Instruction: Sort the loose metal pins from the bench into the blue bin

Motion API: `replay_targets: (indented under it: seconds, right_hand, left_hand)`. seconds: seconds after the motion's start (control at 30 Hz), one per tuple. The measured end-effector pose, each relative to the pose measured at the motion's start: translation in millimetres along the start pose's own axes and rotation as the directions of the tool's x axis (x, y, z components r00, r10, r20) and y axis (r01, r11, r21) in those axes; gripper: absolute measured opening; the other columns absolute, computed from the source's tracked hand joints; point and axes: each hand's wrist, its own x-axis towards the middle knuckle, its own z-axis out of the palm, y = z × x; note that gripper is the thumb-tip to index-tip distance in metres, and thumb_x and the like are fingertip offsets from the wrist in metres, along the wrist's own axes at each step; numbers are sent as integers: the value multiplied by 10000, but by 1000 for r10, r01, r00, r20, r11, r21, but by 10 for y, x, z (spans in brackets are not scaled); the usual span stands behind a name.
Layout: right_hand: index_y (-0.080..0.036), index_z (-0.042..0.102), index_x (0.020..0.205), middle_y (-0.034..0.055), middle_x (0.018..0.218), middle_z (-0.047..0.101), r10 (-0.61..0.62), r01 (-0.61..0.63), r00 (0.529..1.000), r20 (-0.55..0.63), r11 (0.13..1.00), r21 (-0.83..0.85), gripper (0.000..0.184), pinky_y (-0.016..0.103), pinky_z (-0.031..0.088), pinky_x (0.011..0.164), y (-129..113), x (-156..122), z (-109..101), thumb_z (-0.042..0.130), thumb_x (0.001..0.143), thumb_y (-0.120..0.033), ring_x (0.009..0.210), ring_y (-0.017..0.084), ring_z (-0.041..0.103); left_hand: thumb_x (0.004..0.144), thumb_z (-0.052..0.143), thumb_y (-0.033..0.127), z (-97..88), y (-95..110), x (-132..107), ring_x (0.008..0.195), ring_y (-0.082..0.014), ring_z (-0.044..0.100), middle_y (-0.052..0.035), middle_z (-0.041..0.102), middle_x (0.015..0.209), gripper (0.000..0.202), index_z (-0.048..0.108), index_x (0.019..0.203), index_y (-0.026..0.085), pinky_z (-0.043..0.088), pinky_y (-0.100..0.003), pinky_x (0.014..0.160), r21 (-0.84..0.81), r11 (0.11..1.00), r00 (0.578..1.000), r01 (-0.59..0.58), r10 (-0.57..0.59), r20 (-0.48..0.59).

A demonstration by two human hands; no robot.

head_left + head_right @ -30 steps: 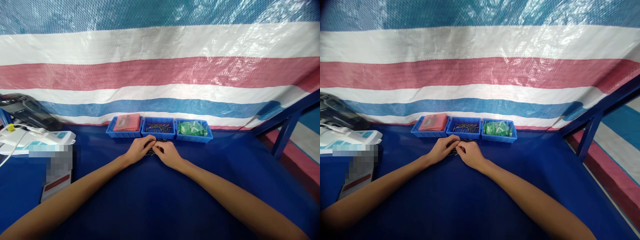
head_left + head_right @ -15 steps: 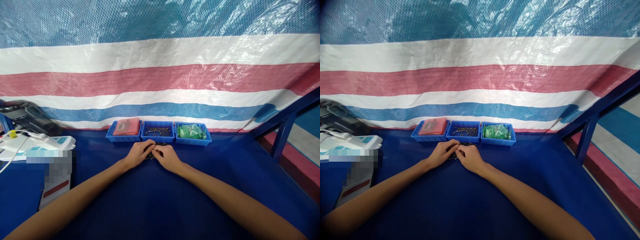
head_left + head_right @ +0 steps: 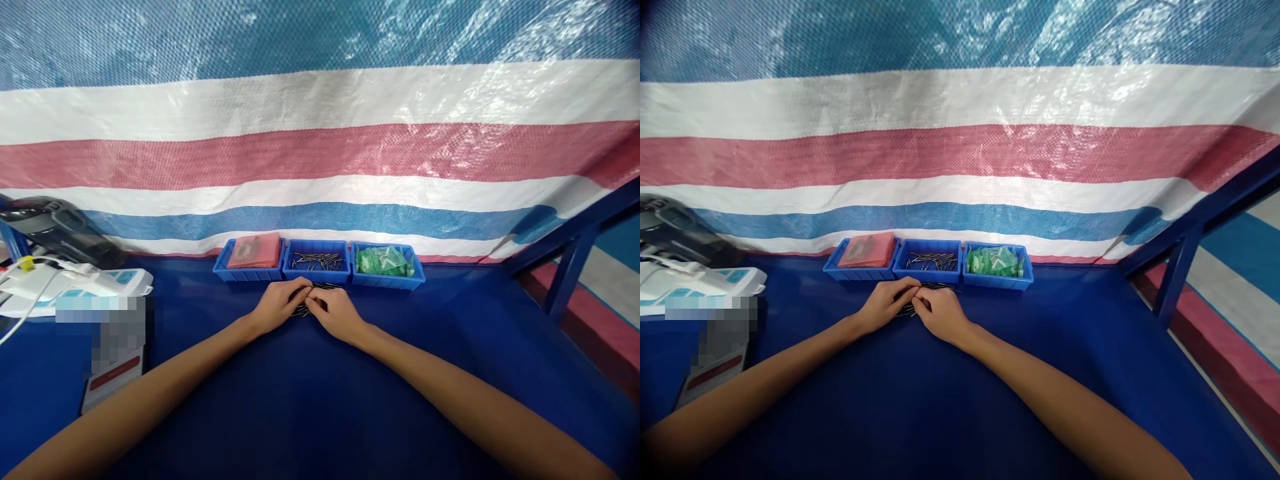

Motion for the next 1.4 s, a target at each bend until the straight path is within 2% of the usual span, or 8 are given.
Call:
replay_targets:
  seconds: [0.53,1.4]
  right_hand:
    - [-175,515,627,-39,543,485,-6,6,1000,-3,1000,-4,246,223,283,551,-10,-4,-4,483,871,-178,512,92,421]
    - [-177,469,609,-48,526,439,-15,15,1000,-12,1000,26,251,232,256,530,1,3,-19,481,860,-177,487,84,391]
  left_hand:
    - [950,386,339,1,-6,-1,690,-120,605,-1,660,795,266,596,957,175,430,-205,666,-2,1000,1000,2,-2,4]
    - [948,412,286,-10,8,1,700,-110,594,1,649,806,216,592,958,166,408,-196,671,-6,1000,1000,-5,5,11]
